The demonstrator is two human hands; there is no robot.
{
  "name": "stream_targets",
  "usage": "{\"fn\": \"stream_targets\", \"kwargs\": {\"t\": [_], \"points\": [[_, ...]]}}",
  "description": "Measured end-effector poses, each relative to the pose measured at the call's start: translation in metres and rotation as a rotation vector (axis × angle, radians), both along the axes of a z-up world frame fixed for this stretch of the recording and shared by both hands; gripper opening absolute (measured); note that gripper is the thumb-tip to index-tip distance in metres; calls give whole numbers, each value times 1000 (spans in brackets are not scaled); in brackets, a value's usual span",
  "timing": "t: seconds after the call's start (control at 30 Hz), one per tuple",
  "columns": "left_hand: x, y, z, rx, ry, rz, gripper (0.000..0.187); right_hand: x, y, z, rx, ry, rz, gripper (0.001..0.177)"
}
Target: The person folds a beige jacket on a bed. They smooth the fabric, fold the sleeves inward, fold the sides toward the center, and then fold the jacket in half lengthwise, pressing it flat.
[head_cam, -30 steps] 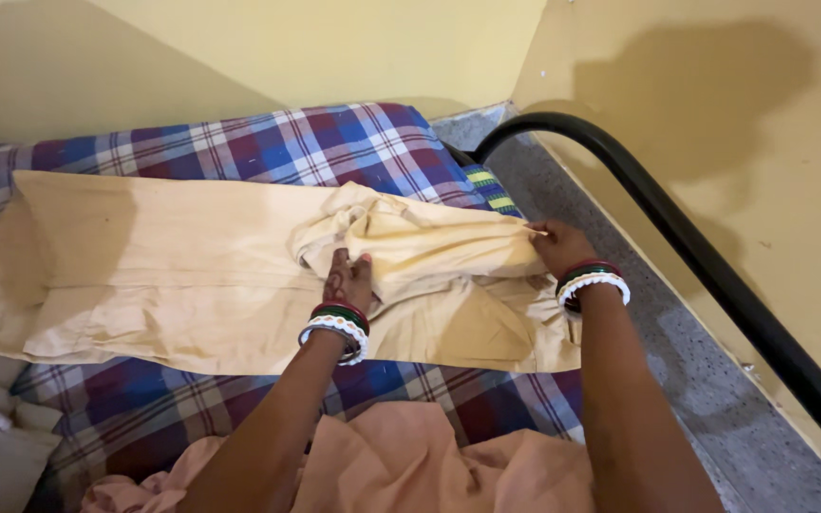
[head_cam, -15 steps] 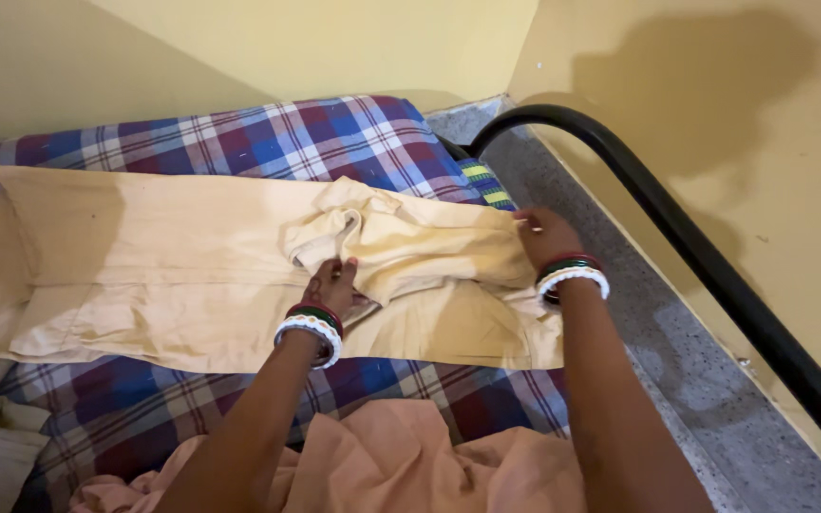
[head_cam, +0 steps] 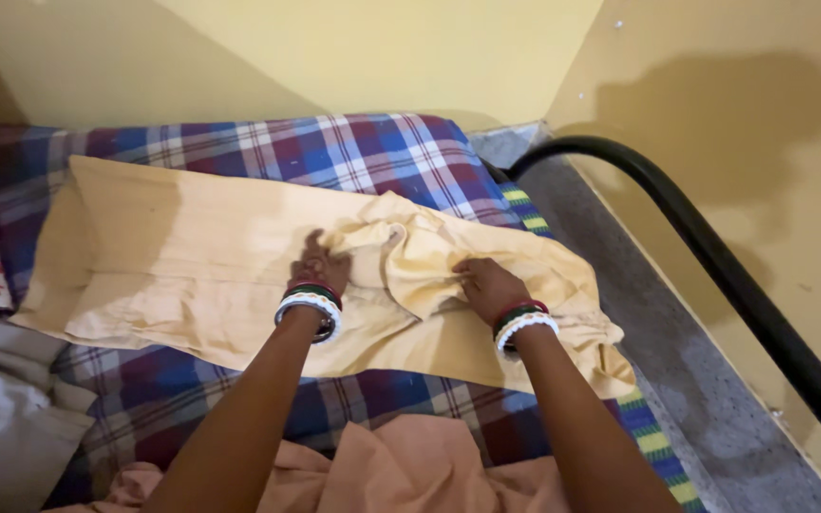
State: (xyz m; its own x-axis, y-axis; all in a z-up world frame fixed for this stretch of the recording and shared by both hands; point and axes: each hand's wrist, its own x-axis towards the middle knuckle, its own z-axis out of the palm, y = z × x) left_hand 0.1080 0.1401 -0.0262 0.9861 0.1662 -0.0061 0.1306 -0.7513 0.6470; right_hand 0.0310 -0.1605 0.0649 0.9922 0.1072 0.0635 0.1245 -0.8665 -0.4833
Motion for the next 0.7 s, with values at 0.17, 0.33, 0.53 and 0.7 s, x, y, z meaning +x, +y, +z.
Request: {"fn": "stream_targets", "kwargs": {"t": [0.17, 0.33, 0.53, 0.7], "points": [[12, 4, 26, 29, -221, -141, 47, 1, 1, 0, 17, 56, -66, 24], [-42, -16, 59, -420, -468, -135, 34, -2, -1, -4, 69, 58, -85, 24], [-92, 9, 45, 69, 9, -439, 44, -2, -1, 0, 93, -18, 10, 22], [-37, 9, 14, -343, -30, -224, 32, -8, 20, 9, 128, -77, 30, 22]]}}
